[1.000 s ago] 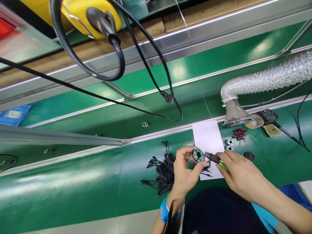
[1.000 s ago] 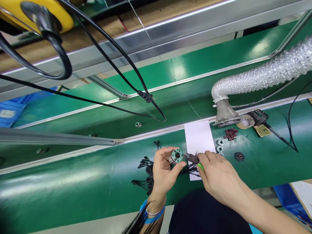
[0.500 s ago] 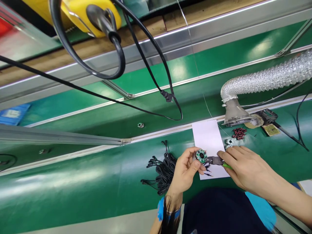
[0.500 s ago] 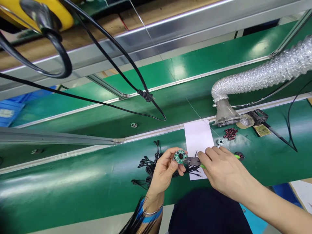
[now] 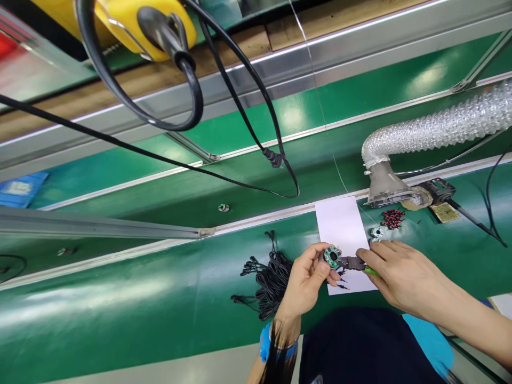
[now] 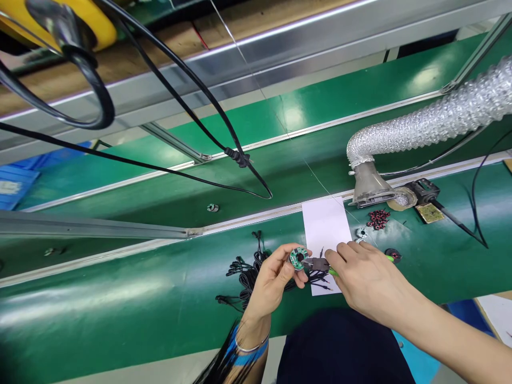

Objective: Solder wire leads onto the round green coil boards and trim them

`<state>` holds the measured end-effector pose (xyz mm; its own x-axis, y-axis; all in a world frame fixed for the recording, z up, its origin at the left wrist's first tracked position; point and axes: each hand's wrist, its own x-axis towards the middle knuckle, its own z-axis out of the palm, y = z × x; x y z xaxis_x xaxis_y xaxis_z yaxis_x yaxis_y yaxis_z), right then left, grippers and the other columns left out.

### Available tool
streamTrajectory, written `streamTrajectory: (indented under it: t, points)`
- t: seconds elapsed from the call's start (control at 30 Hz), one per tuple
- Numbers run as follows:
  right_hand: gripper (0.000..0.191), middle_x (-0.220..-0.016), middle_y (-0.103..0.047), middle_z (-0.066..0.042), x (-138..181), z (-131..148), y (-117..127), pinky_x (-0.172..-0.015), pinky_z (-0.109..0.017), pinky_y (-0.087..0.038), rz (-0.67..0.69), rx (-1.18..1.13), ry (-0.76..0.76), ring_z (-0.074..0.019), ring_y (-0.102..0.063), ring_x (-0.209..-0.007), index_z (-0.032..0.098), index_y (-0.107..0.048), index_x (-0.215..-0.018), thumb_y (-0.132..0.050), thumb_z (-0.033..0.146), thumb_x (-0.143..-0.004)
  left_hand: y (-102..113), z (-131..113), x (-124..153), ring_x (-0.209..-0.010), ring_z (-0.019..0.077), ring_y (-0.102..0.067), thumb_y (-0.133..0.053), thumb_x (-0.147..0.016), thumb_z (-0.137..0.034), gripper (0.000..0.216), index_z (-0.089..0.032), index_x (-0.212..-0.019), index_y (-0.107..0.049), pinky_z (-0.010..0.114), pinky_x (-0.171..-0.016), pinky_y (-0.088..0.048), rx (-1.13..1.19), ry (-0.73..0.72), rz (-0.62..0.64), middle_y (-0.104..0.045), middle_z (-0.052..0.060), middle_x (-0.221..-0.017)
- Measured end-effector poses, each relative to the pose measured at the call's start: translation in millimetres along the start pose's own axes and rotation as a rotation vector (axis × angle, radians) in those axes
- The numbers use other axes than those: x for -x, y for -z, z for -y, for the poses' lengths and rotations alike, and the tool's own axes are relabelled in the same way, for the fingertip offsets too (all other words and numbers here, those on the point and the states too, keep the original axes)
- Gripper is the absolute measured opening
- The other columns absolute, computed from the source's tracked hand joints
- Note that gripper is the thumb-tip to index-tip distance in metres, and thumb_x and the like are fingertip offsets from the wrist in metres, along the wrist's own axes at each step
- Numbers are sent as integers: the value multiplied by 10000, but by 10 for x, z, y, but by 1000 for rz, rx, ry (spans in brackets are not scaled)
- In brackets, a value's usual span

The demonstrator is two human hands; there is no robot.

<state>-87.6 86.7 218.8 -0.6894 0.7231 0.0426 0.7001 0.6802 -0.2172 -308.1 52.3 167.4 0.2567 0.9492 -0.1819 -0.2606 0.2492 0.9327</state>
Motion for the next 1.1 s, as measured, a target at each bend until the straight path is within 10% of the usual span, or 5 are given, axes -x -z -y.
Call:
streamTrajectory:
  t: [0.4,0.63,1.1]
  points:
    - [159,-829,-535,-13,-21,16,-26,-660,-327,-294,40,-28,-30,-182,-497,-694,195,-550,-1000,-522,165,-847,-35,-8,-32,-622,110,-629,-544,-930,-445,452,-88,-1200,-475,202,-608,-526,17,11,-11,-659,88,-773]
    - [184,-886,-582,-40,-224,-55,-39,-614,-323,-308,321,-28,-101,-227,-577,-749,206,-573,-1033,-441,206,-904,59,103,-155,-605,117,-624,-581,-899,-476,499,-66,-1170,-492,209,-586,-513,46,58,-53,-652,83,-749]
    - [373,-1030,-626,-106,-1751,-798,-999,-855,-379,-482,611,-100,-142,-182,-607,-952,115,-596,-1150,-458,403,-957,1125,794,-1431,-607,111,-631,-671,-851,-353,316,-59,-911,-572,204,-555,-512,226,311,-232,-667,111,-870]
